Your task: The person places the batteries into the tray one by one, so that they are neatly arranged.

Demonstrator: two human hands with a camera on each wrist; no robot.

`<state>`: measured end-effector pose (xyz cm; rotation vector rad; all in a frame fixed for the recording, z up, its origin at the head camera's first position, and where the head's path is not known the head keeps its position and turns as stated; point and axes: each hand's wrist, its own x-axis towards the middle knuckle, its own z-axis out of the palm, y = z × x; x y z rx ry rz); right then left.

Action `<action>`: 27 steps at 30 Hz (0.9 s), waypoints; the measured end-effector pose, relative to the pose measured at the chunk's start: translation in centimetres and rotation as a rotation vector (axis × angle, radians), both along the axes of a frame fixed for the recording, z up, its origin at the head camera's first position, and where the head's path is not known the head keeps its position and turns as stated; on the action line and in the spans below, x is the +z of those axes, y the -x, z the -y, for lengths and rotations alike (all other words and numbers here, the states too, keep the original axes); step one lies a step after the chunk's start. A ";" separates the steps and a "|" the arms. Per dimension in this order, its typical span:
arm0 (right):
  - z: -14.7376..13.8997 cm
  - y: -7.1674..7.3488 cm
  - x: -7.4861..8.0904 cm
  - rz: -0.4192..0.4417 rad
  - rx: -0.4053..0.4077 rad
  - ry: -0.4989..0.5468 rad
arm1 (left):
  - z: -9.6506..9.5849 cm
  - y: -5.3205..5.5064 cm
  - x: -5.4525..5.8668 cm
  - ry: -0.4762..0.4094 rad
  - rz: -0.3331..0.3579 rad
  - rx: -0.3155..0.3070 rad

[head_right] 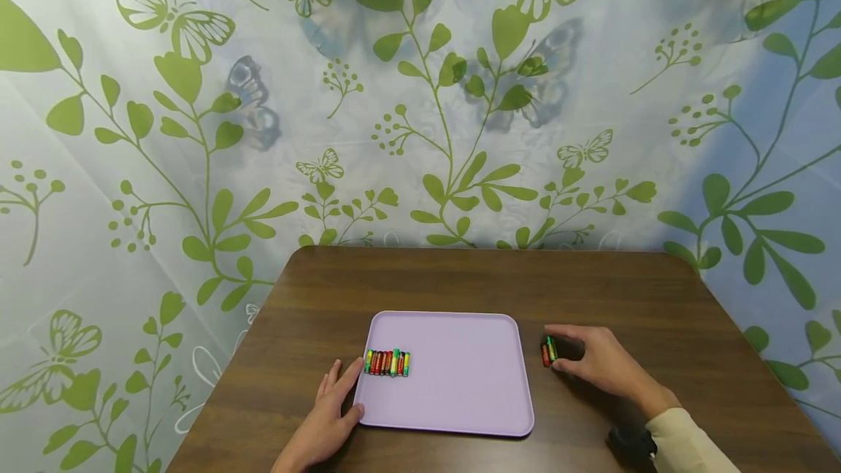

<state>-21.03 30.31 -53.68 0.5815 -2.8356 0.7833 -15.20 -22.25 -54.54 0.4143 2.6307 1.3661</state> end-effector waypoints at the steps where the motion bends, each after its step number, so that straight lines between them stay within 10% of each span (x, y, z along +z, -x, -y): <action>1: 0.0 0.0 0.0 -0.003 0.003 0.002 | 0.0 0.0 0.0 0.000 -0.001 0.000; 27: 0.6 0.2 -0.2 0.027 0.009 0.046 | 0.1 0.0 0.0 -0.004 -0.006 -0.010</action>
